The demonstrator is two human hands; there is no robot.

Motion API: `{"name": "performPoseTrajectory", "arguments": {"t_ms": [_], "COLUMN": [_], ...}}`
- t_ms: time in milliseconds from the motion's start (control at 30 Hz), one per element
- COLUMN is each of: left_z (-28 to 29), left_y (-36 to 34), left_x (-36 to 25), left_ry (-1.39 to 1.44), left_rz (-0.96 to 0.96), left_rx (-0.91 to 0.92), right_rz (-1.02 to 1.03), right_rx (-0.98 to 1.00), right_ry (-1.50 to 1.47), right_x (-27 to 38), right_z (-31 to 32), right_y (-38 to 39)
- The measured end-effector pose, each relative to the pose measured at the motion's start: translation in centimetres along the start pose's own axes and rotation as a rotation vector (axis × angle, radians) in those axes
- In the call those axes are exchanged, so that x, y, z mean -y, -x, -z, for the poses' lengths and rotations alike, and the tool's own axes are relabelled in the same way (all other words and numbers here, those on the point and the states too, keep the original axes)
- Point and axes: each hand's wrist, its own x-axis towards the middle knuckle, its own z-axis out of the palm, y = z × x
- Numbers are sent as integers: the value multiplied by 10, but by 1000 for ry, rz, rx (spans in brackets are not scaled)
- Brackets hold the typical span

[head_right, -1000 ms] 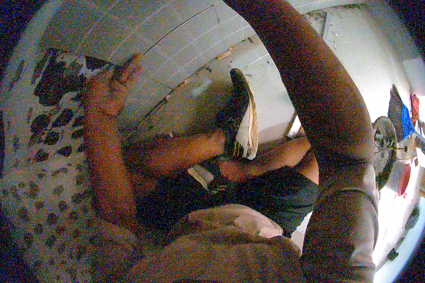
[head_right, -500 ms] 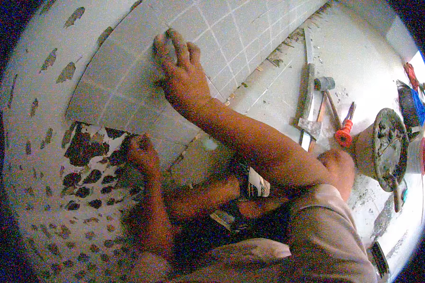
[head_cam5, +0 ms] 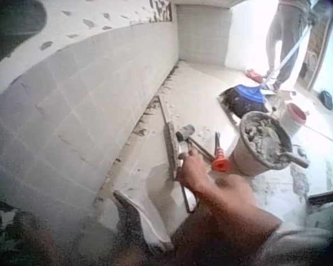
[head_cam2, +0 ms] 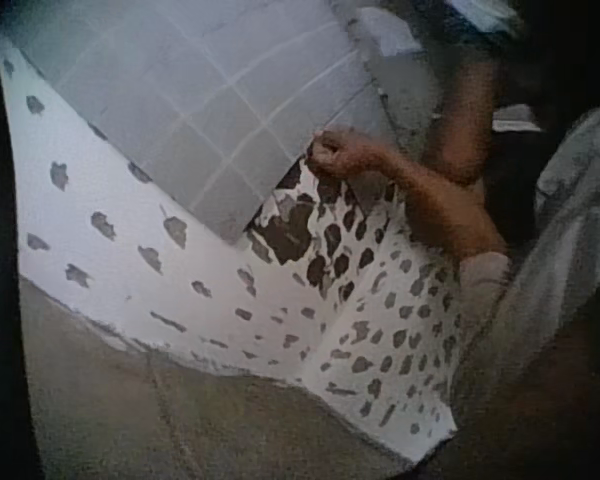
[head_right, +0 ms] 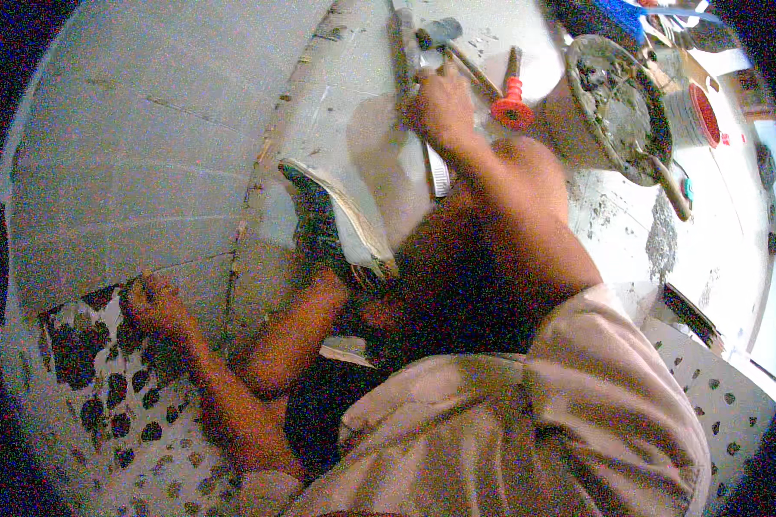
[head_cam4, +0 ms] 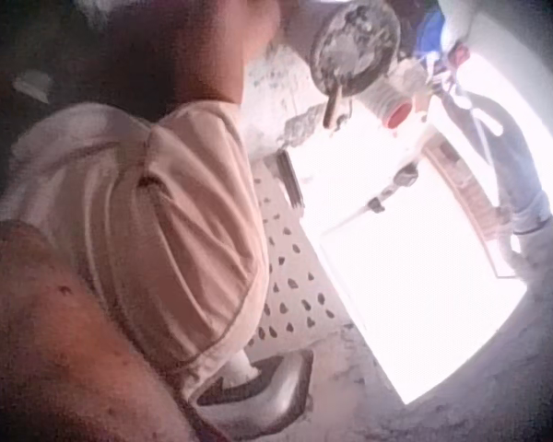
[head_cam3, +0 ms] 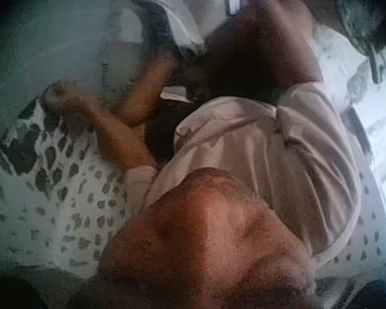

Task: The person applies mortar to tiles using a trowel, presses the tiles onto a wall, and taps them into place with a rubber mallet.

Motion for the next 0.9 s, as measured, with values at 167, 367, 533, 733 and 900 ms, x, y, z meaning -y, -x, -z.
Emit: {"name": "performPoseTrajectory", "arguments": {"t_ms": [167,367,533,733,900], "left_z": [-20,5,-4,-42,-68], "left_y": [9,24,71,119,135], "left_x": [19,-10,-38,-71,-123], "left_ry": [35,202,230,211,224], "left_rz": [-115,54,150,197,74], "left_rx": [62,-15,175,564,741], "right_rz": [11,-202,-264,-288,46], "right_rx": [302,383,368,144,168], "right_ry": [210,232,15,-722,-1421], "right_x": [-70,-109,-128,-87,-21], "right_z": [-33,-53,-66,-7,109], "right_y": [-55,-88,-113,-140,-102]}}
